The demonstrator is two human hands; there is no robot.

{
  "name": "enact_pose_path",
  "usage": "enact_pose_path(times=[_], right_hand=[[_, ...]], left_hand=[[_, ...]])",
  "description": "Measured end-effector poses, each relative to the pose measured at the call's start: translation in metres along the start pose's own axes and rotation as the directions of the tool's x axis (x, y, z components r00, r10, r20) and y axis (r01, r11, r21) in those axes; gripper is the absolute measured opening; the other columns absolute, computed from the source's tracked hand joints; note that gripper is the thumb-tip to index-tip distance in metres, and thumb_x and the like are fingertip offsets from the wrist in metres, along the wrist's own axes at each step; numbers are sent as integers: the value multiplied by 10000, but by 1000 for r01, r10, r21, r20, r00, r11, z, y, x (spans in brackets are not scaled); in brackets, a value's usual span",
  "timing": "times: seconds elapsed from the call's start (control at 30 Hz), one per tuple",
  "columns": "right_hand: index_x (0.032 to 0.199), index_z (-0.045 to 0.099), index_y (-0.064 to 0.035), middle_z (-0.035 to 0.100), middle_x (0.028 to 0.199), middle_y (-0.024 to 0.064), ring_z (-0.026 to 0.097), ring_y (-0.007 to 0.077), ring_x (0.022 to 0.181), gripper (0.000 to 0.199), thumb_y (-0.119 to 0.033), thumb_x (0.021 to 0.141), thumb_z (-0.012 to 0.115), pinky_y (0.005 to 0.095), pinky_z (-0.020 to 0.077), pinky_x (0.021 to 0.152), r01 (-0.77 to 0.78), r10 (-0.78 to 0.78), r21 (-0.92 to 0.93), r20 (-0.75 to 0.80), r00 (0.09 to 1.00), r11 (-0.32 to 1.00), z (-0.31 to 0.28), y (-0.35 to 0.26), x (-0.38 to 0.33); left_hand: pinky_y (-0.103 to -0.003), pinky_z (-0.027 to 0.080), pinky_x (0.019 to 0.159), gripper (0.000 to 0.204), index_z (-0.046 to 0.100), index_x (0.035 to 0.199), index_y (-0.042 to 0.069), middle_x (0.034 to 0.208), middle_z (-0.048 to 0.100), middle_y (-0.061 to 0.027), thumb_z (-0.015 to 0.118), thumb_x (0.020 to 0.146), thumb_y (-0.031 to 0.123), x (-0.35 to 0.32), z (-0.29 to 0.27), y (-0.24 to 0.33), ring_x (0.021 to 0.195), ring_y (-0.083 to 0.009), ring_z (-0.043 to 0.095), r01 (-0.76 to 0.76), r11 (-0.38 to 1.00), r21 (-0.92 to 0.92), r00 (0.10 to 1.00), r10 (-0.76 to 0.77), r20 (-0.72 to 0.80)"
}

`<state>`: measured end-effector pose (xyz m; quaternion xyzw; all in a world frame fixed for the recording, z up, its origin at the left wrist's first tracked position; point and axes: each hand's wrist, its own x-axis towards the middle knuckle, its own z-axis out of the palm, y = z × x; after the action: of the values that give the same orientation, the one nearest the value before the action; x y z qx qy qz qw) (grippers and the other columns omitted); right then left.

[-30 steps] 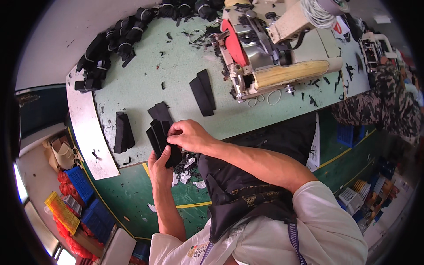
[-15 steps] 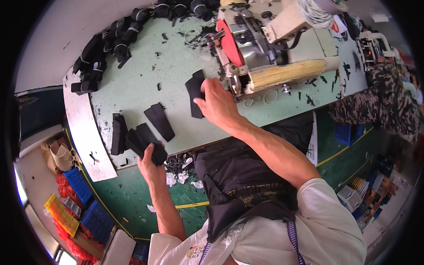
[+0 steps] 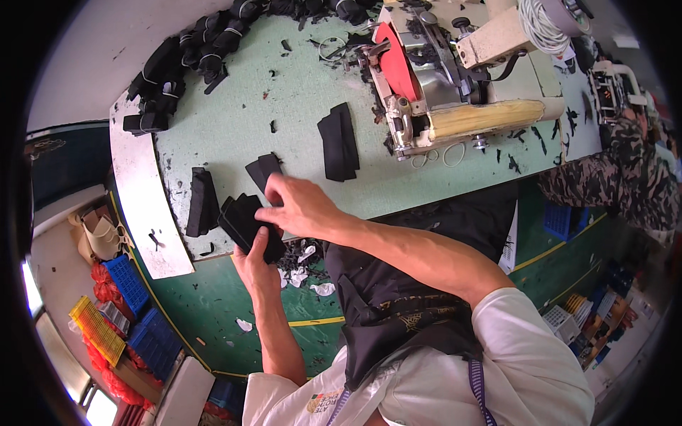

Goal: The person feeds leather parts through a skiving machine, sorts bundles of strips by hand, opens the machine cover to clean debris from the interior, and feeds the strips through the machine to skive their edges.

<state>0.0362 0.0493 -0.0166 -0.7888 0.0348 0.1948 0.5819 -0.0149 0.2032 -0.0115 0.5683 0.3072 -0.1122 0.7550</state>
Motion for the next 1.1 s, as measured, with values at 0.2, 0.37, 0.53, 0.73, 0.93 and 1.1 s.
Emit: enact_pose_path(times=[0.2, 0.37, 0.53, 0.73, 0.93, 1.1], right_hand=[[897, 612, 29, 664, 827, 146, 644, 197, 725, 264, -204, 795, 679, 330, 498, 660, -128, 118, 237, 53, 992, 963, -7, 11, -6], [895, 624, 24, 643, 721, 143, 640, 188, 675, 202, -157, 805, 624, 340, 498, 626, -74, 88, 83, -177, 980, 994, -19, 18, -14], [962, 581, -30, 615, 801, 122, 617, 272, 681, 297, -245, 815, 724, 384, 496, 624, -56, -313, -571, -526, 791, 819, -66, 24, -16], [786, 615, 11, 630, 689, 65, 593, 101, 600, 287, -248, 829, 730, 292, 463, 529, -211, 192, 176, 114, 975, 962, -33, 15, -19], [792, 580, 37, 588, 647, 82, 550, 112, 546, 267, -197, 835, 700, 305, 437, 507, -94, 84, 183, 62, 995, 979, -5, 22, -11], [823, 579, 51, 594, 683, 193, 591, 285, 587, 247, -173, 829, 683, 390, 444, 571, 48, -47, 11, -51, 998, 999, 5, 16, -3]], left_hand=[[-302, 533, 764, 253, 609, 1099, -27, 1003, 667, -90, 659, 859, 36, -6, 14, 3, 868, -167, 656, 100, 993, -67, 992, -95, 77], [-351, 565, 730, 222, 585, 1064, -19, 964, 664, -122, 643, 856, 31, 5, 18, -5, 853, -226, 677, 153, 981, -118, 985, -161, -60], [-389, 575, 727, 219, 578, 1057, -28, 949, 660, -149, 643, 856, 29, 4, 19, 1, 835, -264, 675, 186, 964, -191, 983, -182, 37], [-327, 554, 728, 239, 591, 1093, -20, 985, 667, -121, 639, 861, 18, -1, 28, -4, 833, -208, 669, 156, 984, -90, 984, -147, 100], [-355, 548, 848, 341, 537, 1195, -3, 1091, 643, -113, 622, 866, 34, -8, 21, 9, 944, -224, 664, 217, 958, -186, 976, -210, 57], [-370, 562, 807, 248, 604, 1103, -8, 998, 671, -109, 631, 863, 48, 5, -5, -1, 892, -224, 676, 89, 950, -299, 986, -126, -109]])
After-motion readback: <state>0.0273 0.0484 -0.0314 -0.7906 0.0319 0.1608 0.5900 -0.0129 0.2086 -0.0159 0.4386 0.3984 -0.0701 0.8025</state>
